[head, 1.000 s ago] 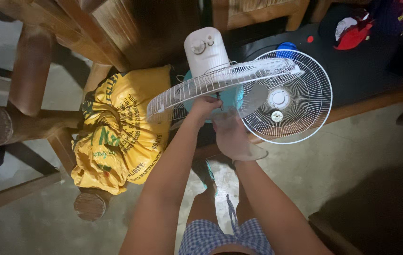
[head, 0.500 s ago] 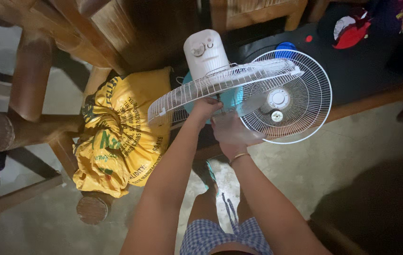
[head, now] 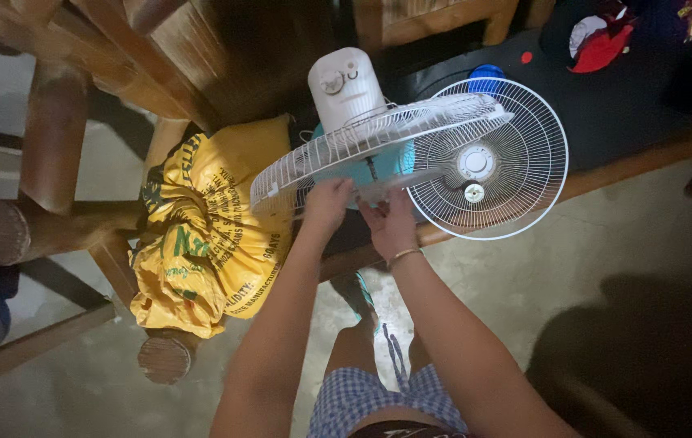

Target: The person assembles a table fan by attaching the front and rear wire cages to the fan head. They align the cages with the fan blades and secure them in place by hand.

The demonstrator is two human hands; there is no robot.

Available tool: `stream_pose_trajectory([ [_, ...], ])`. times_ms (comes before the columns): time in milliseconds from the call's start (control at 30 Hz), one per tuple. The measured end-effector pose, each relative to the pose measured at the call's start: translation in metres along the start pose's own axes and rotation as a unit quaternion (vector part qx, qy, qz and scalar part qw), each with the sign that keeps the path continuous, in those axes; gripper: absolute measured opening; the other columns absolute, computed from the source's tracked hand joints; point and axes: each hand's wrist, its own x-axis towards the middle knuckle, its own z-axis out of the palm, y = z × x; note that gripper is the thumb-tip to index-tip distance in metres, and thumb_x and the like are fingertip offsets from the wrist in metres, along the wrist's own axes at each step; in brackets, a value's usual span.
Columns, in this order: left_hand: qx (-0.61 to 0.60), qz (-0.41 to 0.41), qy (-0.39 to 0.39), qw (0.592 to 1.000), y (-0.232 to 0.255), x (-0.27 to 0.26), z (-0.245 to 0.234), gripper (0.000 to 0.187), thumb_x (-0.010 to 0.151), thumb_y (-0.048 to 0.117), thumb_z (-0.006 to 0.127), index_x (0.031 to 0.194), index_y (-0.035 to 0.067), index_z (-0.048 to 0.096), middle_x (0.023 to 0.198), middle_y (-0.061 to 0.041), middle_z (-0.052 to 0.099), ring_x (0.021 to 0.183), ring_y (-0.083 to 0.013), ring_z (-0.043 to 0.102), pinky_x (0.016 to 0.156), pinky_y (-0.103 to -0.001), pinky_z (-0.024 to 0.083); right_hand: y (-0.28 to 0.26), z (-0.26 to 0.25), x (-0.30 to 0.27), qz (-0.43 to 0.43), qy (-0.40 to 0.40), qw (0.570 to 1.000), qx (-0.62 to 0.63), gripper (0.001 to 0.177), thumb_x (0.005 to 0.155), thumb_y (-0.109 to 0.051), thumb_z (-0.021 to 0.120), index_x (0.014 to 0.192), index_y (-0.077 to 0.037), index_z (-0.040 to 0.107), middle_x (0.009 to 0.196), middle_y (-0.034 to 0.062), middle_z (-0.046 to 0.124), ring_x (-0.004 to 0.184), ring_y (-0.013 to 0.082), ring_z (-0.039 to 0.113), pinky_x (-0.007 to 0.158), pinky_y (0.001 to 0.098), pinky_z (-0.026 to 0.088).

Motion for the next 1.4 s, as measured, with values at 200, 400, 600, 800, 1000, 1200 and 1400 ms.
stream_pose_trajectory([
  [200,0.049,0.318,0.245,0.915,0.109,-0.091,-0.113,0.033,0.094,0.031,0.075,0.114,0.007,0.067,0.108,-0.014,0.069,0.107,-0.0337,0.063,0.1,-0.045,0.047,0.002,0.002,0.02,0.028,0.033,0.999,0.021,0.051,0.097,-0.033,0.065,0.138,-0.015,0.04,0.127,0.0069,0.053,0.113,0.0246,0.056,0.087,0.0443,0.062],
  [400,0.249,0.338,0.053,0.906,0.161,-0.022,-0.163,0.094,0.063,0.03,0.085,0.148,0.007,0.053,0.126,-0.019,0.068,0.113,-0.0368,0.064,0.092,-0.052,0.046,-0.008,0.009,0.03,0.042,-0.03,0.998,0.027,0.051,0.098,-0.038,0.065,0.135,-0.006,0.049,0.125,0.0101,0.058,0.113,0.0277,0.058,0.088,0.0461,0.064],
  [600,0.234,0.317,0.041,0.918,0.137,-0.018,-0.149,0.051,0.089,0.031,0.082,0.135,0.02,0.064,0.094,-0.012,0.071,0.083,-0.0356,0.069,0.072,-0.046,0.055,-0.013,0.01,0.038,0.048,-0.016,0.998,0.023,0.044,0.101,-0.034,0.06,0.134,-0.007,0.047,0.127,0.0122,0.057,0.117,0.0301,0.06,0.093,0.0508,0.062],
  [800,0.206,0.321,0.022,0.924,0.136,-0.014,-0.15,0.049,0.088,0.033,0.082,0.13,0.015,0.065,0.092,-0.016,0.071,0.084,-0.0389,0.068,0.071,-0.048,0.053,-0.014,0.015,0.052,0.053,-0.026,0.997,0.044,0.043,0.103,-0.033,0.056,0.135,-0.006,0.049,0.128,0.0136,0.058,0.116,0.032,0.061,0.096,0.0533,0.06],
  [1000,0.219,0.291,0.005,0.931,0.14,-0.015,-0.154,0.047,0.09,0.033,0.08,0.131,0.015,0.064,0.093,-0.018,0.071,0.085,-0.0412,0.068,0.073,-0.05,0.052,-0.02,0.019,0.054,0.079,-0.023,0.995,0.05,0.043,0.104,-0.034,0.056,0.136,-0.006,0.05,0.13,0.0137,0.055,0.118,0.0321,0.059,0.097,0.0539,0.056],
  [1200,0.215,0.256,0.014,0.942,0.148,-0.023,-0.145,0.061,0.089,0.033,0.081,0.143,0.016,0.058,0.112,-0.02,0.073,0.1,-0.0402,0.069,0.082,-0.048,0.054,-0.039,0.04,0.026,0.07,-0.03,0.997,-0.031,0.057,0.098,-0.049,0.052,0.139,-0.012,0.041,0.135,0.0158,0.053,0.116,0.0373,0.06,0.093,0.0567,0.057],
  [1400,0.175,0.216,0.045,0.96,0.151,-0.036,-0.145,0.081,0.081,0.035,0.088,0.15,0.017,0.05,0.121,-0.015,0.074,0.109,-0.0357,0.071,0.087,-0.044,0.056,-0.014,-0.086,0.047,0.066,0.002,0.967,-0.246,0.077,0.094,-0.058,0.054,0.15,-0.009,0.033,0.137,0.0188,0.053,0.118,0.0381,0.064,0.091,0.0534,0.058],
])
